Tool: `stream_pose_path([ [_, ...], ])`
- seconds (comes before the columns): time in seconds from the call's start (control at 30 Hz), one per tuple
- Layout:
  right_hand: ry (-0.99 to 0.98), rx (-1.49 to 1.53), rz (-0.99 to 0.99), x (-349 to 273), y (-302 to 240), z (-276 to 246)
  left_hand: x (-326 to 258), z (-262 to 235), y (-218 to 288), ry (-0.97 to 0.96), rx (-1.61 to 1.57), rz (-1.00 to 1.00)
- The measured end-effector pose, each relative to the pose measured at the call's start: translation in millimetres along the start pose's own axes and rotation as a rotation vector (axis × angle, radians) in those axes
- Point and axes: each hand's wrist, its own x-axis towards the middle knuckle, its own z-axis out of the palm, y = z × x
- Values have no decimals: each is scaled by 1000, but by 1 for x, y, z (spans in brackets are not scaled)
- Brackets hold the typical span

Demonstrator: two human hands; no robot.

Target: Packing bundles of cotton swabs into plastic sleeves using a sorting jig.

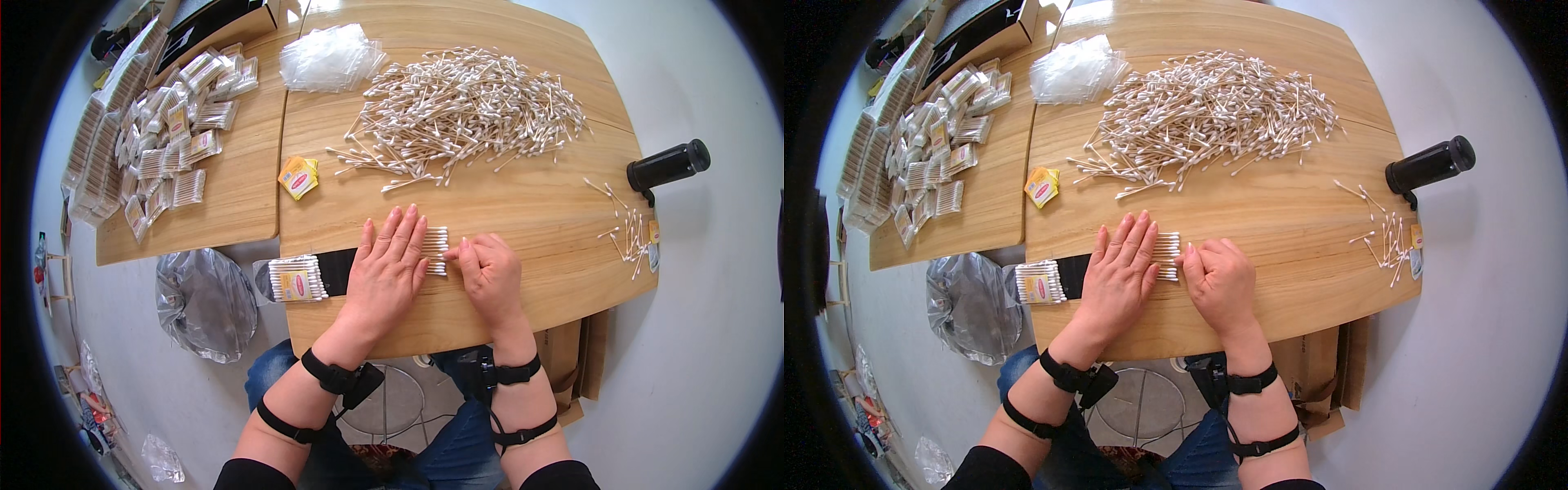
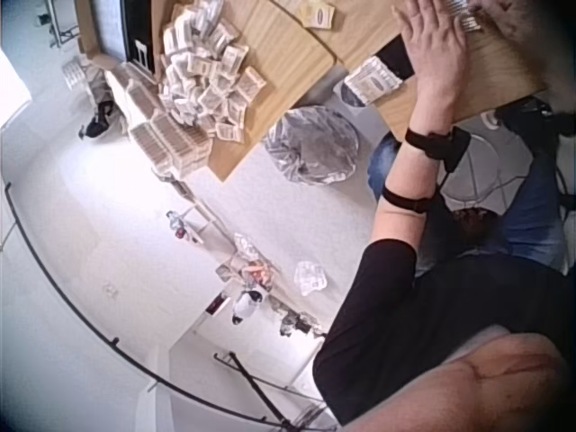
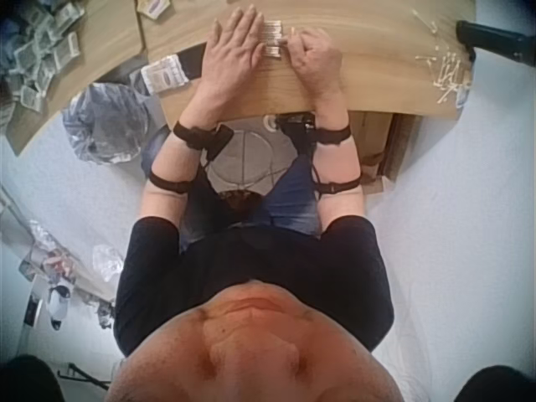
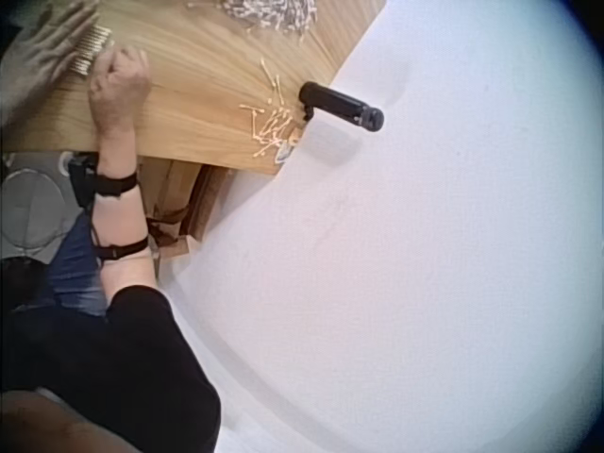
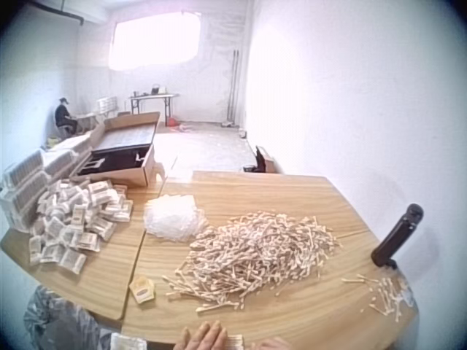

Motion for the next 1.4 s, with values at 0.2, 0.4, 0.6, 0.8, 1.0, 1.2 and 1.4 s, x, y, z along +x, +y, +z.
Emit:
stream_pose_path([
  [0.2, 40, 42, 25, 0, 1, 2, 0, 0, 1, 1, -12, -2],
  [0.4, 6, -14, 18, 1, 2, 2, 0, 0, 0, 7, -13, -1],
  [0.6, 59, -6, 35, 1, 3, 6, 0, 1, 0, 16, -20, -1],
  [0.8, 10, -20, 54, 3, 2, 5, 0, 1, 0, 18, -12, 3],
  [1.0, 34, -58, 61, 4, -1, 6, 0, 1, 1, 16, -12, 3],
  [1.2, -66, -177, 86, 3, -10, 7, -1, 5, 0, 52, -17, -19],
  [1.4, -339, -489, -180, -14, -8, 12, 0, 10, 2, 106, -39, -21],
])
